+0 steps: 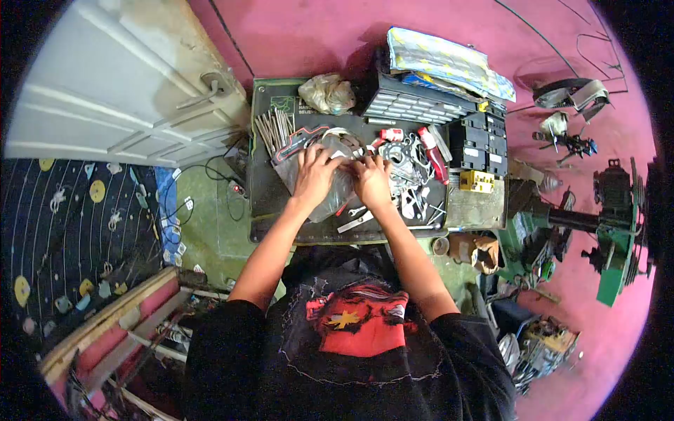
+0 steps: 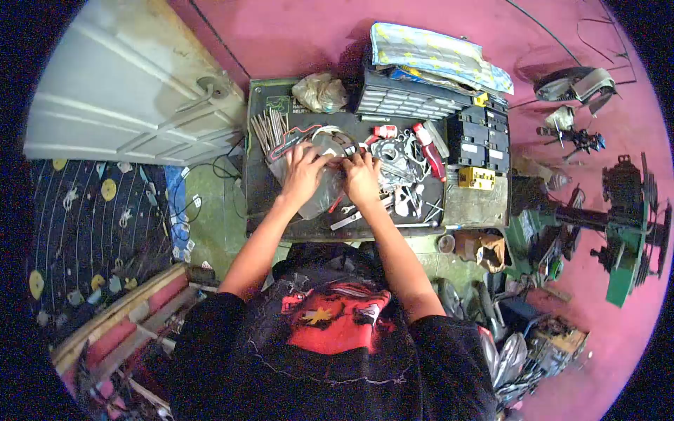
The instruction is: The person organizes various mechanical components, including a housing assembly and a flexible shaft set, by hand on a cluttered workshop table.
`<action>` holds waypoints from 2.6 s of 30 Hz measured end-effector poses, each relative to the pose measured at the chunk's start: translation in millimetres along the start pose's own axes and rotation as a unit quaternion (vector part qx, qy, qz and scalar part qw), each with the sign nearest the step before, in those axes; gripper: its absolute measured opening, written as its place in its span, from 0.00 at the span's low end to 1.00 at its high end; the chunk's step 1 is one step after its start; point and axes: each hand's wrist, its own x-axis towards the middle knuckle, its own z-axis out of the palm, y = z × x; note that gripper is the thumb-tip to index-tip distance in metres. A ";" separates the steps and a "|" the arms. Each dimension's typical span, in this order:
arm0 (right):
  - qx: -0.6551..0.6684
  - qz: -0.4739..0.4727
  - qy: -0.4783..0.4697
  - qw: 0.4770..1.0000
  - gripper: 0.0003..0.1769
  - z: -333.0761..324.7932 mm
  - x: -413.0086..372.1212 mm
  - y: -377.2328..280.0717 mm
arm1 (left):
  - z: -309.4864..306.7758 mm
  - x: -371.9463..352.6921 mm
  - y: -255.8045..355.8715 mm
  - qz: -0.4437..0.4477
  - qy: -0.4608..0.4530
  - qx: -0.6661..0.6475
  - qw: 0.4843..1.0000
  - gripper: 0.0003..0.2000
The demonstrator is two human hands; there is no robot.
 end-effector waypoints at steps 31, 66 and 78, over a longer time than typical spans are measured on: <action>0.131 -0.042 0.205 0.969 0.23 -113.5 23.3 9.9 | -133.6 42.3 52.2 0.045 0.120 0.061 0.990 0.17; -0.033 -0.209 0.184 0.960 0.22 -157.8 85.4 -26.0 | -203.8 139.9 23.2 0.032 0.033 -0.021 0.999 0.13; 0.022 -0.218 0.322 0.921 0.19 -195.3 134.1 -46.7 | -238.1 169.2 29.8 0.030 0.029 -0.050 0.998 0.12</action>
